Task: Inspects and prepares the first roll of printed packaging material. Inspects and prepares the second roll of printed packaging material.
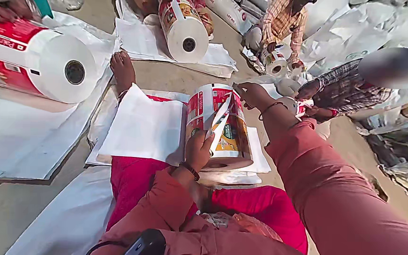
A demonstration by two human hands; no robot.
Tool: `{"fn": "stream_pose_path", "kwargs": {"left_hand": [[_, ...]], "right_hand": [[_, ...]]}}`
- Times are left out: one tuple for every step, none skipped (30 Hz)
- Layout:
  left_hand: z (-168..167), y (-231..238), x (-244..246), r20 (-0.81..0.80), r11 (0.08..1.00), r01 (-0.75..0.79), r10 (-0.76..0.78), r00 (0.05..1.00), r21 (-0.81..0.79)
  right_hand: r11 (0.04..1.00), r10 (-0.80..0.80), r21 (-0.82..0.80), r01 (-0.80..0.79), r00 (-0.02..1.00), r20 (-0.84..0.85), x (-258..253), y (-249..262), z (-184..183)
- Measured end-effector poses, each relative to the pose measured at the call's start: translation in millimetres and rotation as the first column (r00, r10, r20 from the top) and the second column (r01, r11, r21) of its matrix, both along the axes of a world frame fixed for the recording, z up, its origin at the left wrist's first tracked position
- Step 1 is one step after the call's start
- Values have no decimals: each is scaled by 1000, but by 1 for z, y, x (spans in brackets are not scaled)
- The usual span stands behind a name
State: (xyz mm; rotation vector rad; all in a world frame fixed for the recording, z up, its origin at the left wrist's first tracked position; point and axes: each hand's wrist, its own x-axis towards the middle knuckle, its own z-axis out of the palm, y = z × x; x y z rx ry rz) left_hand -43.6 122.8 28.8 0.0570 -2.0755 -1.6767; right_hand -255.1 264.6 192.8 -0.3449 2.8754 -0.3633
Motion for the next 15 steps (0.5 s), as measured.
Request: {"fn": "stream_pose_path", "kwargs": {"left_hand": [[0,0,0,1,1000,6,-6,1000,14],[-1,0,0,-1,1000,8,-8,1000,22],[-1,-1,0,-8,1000,8,-8,1000,24],[-1,-1,0,-17,1000,5,-5,1000,24],[0,-1,0,-31,1000,0,1,1000,24],[2,0,0,-45,1000,-8,9,999,24],[2,0,2,-54,1000,-16,17,998,26],[4,0,3,-65,999,-19,21,998,36],[5,0,3,-69,999,-19,22,997,46],[5,-1,2,-67,998,-19,23,997,57],[6,-1,2,-62,997,-21,25,998,69],[6,0,2,-57,997,-15,20,998,82],[6,1,3,-52,995,-11,16,999,100],[6,1,4,-46,993,-11,17,999,120],[6,0,4,-42,990,-17,24,999,141]], "right_hand": [[1000,3,7,-3,1000,12,-3,-1,-2],[1000,2,16,-2,1000,24,-4,-3,-3],[1000,-1,20,0,999,35,-5,-4,-3],[1000,-2,19,1,999,49,-6,-4,-2],[1000,3,15,-4,998,62,-6,-4,-2],[1000,11,12,-12,997,72,-6,-2,0],[1000,14,10,-15,996,88,-4,1,1],[1000,19,12,-21,994,108,0,3,5],[999,27,28,-31,992,127,4,6,9],[997,36,56,-44,989,145,8,7,15],[994,46,87,-61,985,164,12,8,20],[991,54,108,-75,982,183,17,10,24],[990,58,114,-82,978,200,22,12,26],[991,57,109,-82,975,215,27,14,27],[991,54,106,-79,974,220,31,14,28]]}}
